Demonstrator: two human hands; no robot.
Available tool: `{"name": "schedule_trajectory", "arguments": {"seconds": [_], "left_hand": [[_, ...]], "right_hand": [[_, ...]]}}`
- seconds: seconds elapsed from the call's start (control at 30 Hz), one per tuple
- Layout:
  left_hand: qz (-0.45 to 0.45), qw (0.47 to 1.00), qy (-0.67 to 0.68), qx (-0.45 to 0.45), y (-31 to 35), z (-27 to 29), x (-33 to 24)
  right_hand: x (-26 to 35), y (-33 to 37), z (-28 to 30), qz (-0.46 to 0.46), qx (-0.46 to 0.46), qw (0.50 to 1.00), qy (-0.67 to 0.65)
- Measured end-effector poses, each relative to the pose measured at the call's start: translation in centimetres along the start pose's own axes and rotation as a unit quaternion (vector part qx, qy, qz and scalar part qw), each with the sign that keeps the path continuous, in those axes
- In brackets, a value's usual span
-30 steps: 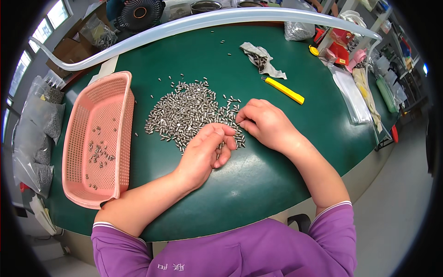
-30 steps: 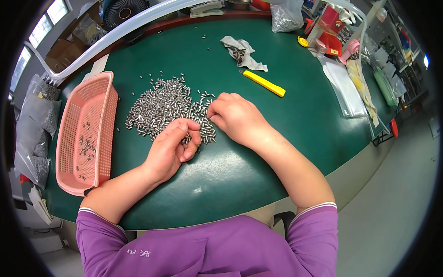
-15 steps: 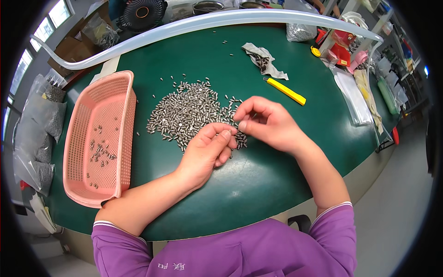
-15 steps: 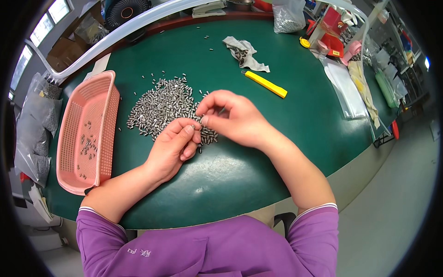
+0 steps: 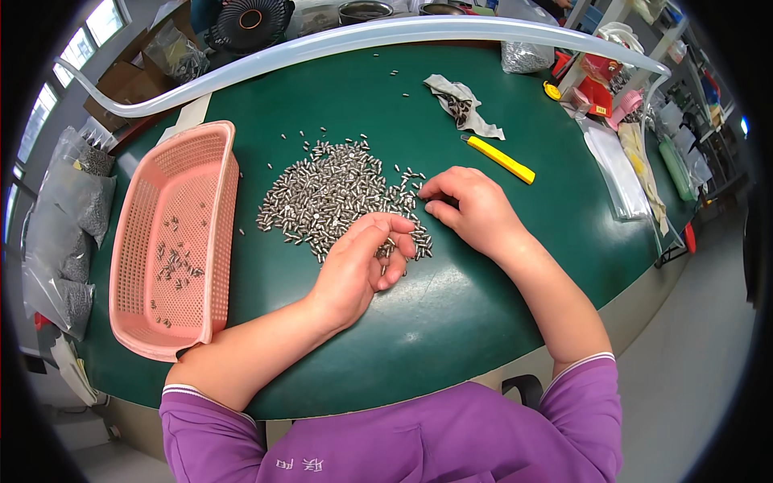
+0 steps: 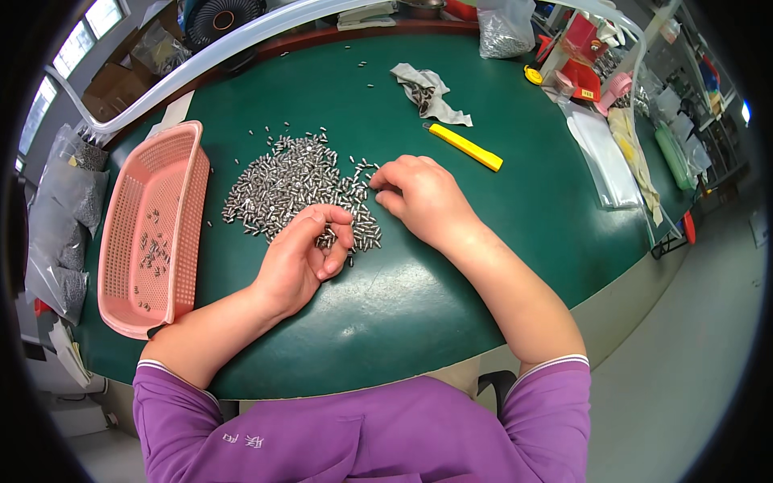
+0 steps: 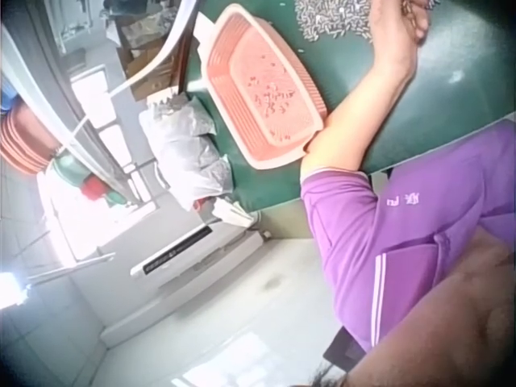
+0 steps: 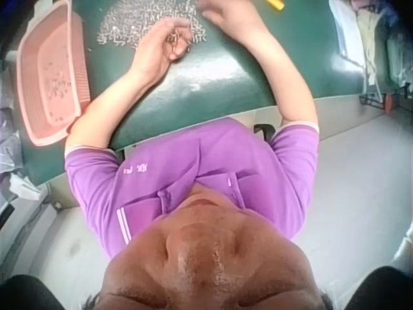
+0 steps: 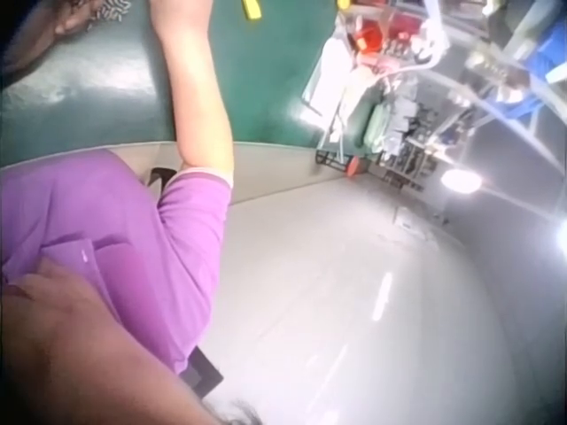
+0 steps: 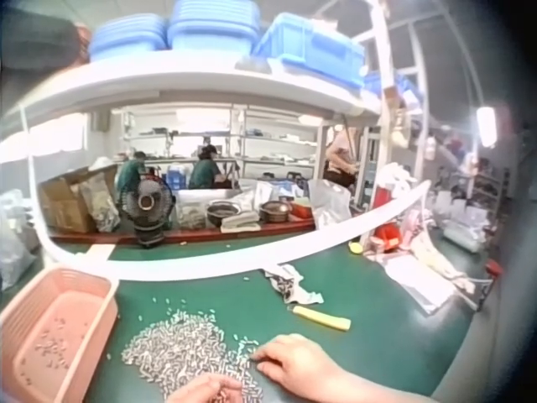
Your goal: Sorting and inspecting small metal components on a workbench.
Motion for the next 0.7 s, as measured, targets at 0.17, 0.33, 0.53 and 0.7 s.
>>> {"name": "schedule_trajectory", "arguments": {"seconds": [0.17, 0.33, 0.53, 0.7], "left_hand": [[0.002, 1.000, -0.007, 0.006, -0.1, -0.1, 0.0], [0.003, 1.000, 0.000, 0.013, -0.2, 0.0, 0.1], [0.014, 0.999, 0.008, 0.030, -0.3, -0.1, 0.2], [0.015, 0.999, 0.002, 0.034, -0.1, -0.1, 0.4]], "right_hand": [[-0.4, 0.1, 0.2, -0.040, 0.009, 0.999, 0.001], [0.0, 0.1, 0.5, -0.015, -0.006, 0.998, 0.055], [3.1, 0.1, 0.9, 0.060, 0.056, 0.966, -0.246], [3.5, 0.3, 0.7, 0.091, 0.045, 0.965, -0.243]]}}
Point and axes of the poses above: each hand's wrist, its own y-axis away from the middle knuckle, its own z-axis out of the back of the hand, x = y × z, the point moved 3 cm from there along -y, towards the middle knuckle, and after that the axes turned 5 degrees about x, right-handed, at the moved point
